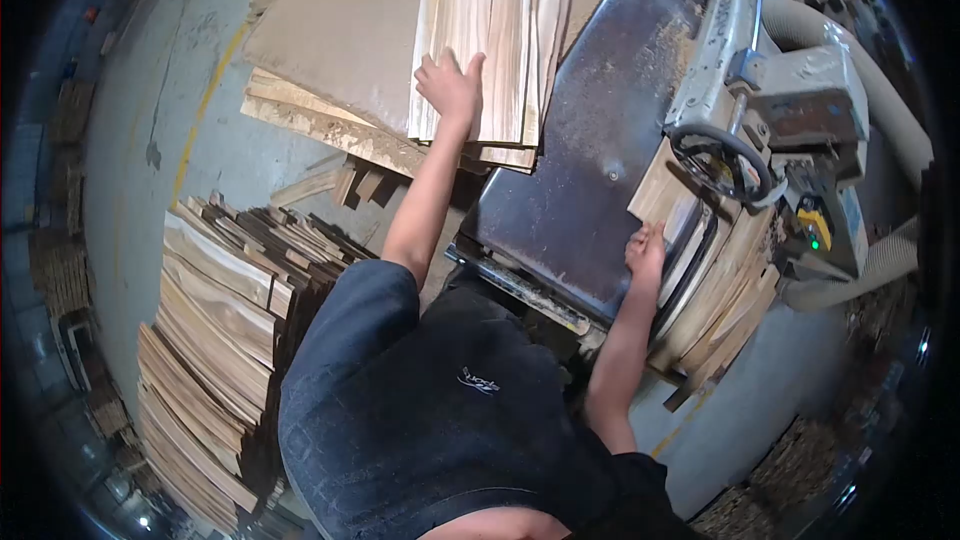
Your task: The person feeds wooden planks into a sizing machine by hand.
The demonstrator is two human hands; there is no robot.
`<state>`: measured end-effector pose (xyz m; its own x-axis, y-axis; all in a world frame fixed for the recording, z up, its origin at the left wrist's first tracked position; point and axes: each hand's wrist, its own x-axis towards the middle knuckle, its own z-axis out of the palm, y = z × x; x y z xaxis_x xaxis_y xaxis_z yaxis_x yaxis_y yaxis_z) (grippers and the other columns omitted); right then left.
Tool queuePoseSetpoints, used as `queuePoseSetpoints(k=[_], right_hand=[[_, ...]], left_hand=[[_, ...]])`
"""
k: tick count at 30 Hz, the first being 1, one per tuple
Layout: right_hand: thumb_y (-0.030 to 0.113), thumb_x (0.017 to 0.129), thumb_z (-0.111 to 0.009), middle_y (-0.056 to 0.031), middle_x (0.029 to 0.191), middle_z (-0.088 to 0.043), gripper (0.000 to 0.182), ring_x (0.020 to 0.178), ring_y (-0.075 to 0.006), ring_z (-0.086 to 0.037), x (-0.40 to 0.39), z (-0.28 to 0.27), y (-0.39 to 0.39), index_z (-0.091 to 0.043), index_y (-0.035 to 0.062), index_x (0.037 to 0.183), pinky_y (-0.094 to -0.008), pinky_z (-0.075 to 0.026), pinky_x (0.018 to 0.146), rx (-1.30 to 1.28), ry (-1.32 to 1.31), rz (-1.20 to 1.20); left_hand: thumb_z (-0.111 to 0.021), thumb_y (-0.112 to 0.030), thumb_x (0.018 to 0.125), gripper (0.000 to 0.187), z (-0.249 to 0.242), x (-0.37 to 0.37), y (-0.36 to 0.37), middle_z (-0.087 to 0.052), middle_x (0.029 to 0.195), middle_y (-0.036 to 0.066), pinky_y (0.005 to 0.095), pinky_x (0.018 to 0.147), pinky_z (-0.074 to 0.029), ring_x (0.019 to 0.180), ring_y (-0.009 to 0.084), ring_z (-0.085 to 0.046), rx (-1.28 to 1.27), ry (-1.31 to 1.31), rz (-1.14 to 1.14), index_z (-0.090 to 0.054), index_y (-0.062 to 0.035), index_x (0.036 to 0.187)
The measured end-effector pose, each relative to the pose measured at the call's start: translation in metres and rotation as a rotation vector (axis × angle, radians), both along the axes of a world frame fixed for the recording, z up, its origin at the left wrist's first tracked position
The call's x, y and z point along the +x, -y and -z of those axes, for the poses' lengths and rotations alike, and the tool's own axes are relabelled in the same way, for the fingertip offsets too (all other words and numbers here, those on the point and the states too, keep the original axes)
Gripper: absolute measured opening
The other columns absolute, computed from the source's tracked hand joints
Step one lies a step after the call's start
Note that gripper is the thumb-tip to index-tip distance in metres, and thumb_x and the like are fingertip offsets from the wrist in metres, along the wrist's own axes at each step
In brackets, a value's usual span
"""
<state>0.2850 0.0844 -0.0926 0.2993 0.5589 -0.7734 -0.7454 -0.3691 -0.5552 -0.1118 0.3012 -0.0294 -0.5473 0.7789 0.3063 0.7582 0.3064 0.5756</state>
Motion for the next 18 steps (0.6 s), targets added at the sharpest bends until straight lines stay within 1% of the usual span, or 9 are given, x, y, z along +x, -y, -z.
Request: queuePoseSetpoints(k=[3, 5, 9, 11, 12, 13, 15, 16, 18], right_hand=[[0.048, 0.101, -0.045, 0.0083, 0.074, -0.053, 0.035, 0.055, -0.0027, -0.045, 0.004, 0.001, -0.019, -0.055, 0.0153, 0.093, -0.0173, -0.032, 0.041, 0.05, 0.03, -0.045], [0.036, 0.1, -0.053, 0.0009, 0.084, -0.062, 0.026, 0.062, -0.0067, -0.054, -0.02, -0.007, -0.015, -0.06, 0.0107, 0.102, -0.0179, -0.035, 0.044, 0.106, 0.192, -0.008], [0.027, 0.095, -0.064, -0.0074, 0.107, -0.068, 0.029, 0.089, -0.0165, -0.067, -0.076, -0.004, 0.033, -0.064, 0.0031, 0.11, -0.0255, -0.051, 0.074, 0.406, 0.681, -0.21], [0.031, 0.089, -0.071, -0.0158, 0.127, -0.059, 0.051, 0.114, -0.0275, -0.06, -0.107, -0.033, 0.068, -0.058, -0.0008, 0.127, -0.0364, -0.045, 0.099, 0.384, 0.806, -0.4], [0.036, 0.085, -0.075, -0.0192, 0.14, -0.046, 0.066, 0.126, -0.031, -0.048, -0.119, -0.045, 0.092, -0.052, -0.0017, 0.133, -0.0395, -0.039, 0.106, 0.421, 1.103, -0.613], [0.04, 0.08, -0.079, -0.0227, 0.152, -0.033, 0.081, 0.139, -0.0345, -0.036, -0.13, -0.059, 0.115, -0.046, -0.0026, 0.14, -0.0426, -0.032, 0.113, 0.444, 1.398, -0.83], [0.049, 0.069, -0.084, -0.0233, 0.16, -0.01, 0.103, 0.147, -0.0351, -0.019, -0.144, -0.116, 0.159, -0.039, -0.0025, 0.145, -0.0433, -0.023, 0.118, 0.542, 1.385, -1.162], [0.048, 0.066, -0.086, -0.0242, 0.158, -0.016, 0.107, 0.146, -0.0362, -0.023, -0.152, -0.128, 0.181, -0.035, -0.0019, 0.147, -0.0414, -0.024, 0.118, 0.547, 1.297, -1.152], [0.041, 0.071, -0.084, -0.0271, 0.146, -0.042, 0.097, 0.135, -0.0365, -0.043, -0.164, -0.125, 0.215, -0.037, -0.0004, 0.146, -0.0384, -0.036, 0.11, 0.518, 1.243, -0.898]], left_hand=[[-0.074, -0.05, 0.078, 0.056, -0.006, 0.019, 0.038, -0.044, 0.129, 0.032, 0.0581, 0.094, -0.036, 0.113, 0.0468, -0.042, 0.0, -0.056, 0.102, -0.066, -0.0074, 0.113], [-0.075, -0.051, 0.076, 0.053, -0.012, 0.035, 0.074, -0.047, 0.128, 0.032, 0.0577, 0.096, -0.037, 0.116, 0.0486, -0.043, 0.006, -0.038, 0.077, -0.068, -0.0123, 0.111], [-0.084, -0.04, 0.068, 0.079, -0.024, 0.049, 0.166, -0.049, 0.128, 0.032, 0.0516, 0.098, -0.04, 0.117, 0.0483, -0.047, 0.02, 0.109, 0.169, -0.051, -0.002, 0.129], [-0.085, -0.036, 0.068, 0.083, -0.021, 0.043, 0.195, -0.054, 0.124, 0.031, 0.0489, 0.096, -0.044, 0.114, 0.0465, -0.052, -0.129, 0.343, 0.27, -0.046, 0.0003, 0.131], [-0.085, -0.032, 0.067, 0.086, -0.02, 0.04, 0.212, -0.058, 0.121, 0.03, 0.0463, 0.094, -0.047, 0.111, 0.0448, -0.058, -0.309, 0.57, 0.36, -0.042, 0.0026, 0.134], [-0.085, -0.032, 0.067, 0.086, -0.036, 0.043, 0.229, -0.058, 0.121, 0.03, 0.0463, 0.094, -0.047, 0.111, 0.0448, -0.058, -0.313, 0.551, 0.379, -0.042, 0.0026, 0.134], [-0.084, -0.028, 0.069, 0.082, -0.078, 0.06, 0.266, -0.067, 0.107, 0.026, 0.0424, 0.086, -0.053, 0.099, 0.039, -0.067, -0.469, 0.33, 0.46, -0.042, 0.0014, 0.134], [-0.084, -0.028, 0.07, 0.076, -0.075, 0.068, 0.282, -0.068, 0.092, 0.027, 0.0476, 0.078, -0.054, 0.084, 0.043, -0.068, -0.199, 0.325, 0.554, -0.046, 0.0023, 0.129], [-0.075, -0.029, 0.083, 0.056, -0.103, 0.087, 0.302, -0.07, 0.093, 0.023, 0.0406, 0.076, -0.054, 0.082, 0.0382, -0.069, -0.271, 0.661, 0.73, -0.056, 0.0036, 0.124]])
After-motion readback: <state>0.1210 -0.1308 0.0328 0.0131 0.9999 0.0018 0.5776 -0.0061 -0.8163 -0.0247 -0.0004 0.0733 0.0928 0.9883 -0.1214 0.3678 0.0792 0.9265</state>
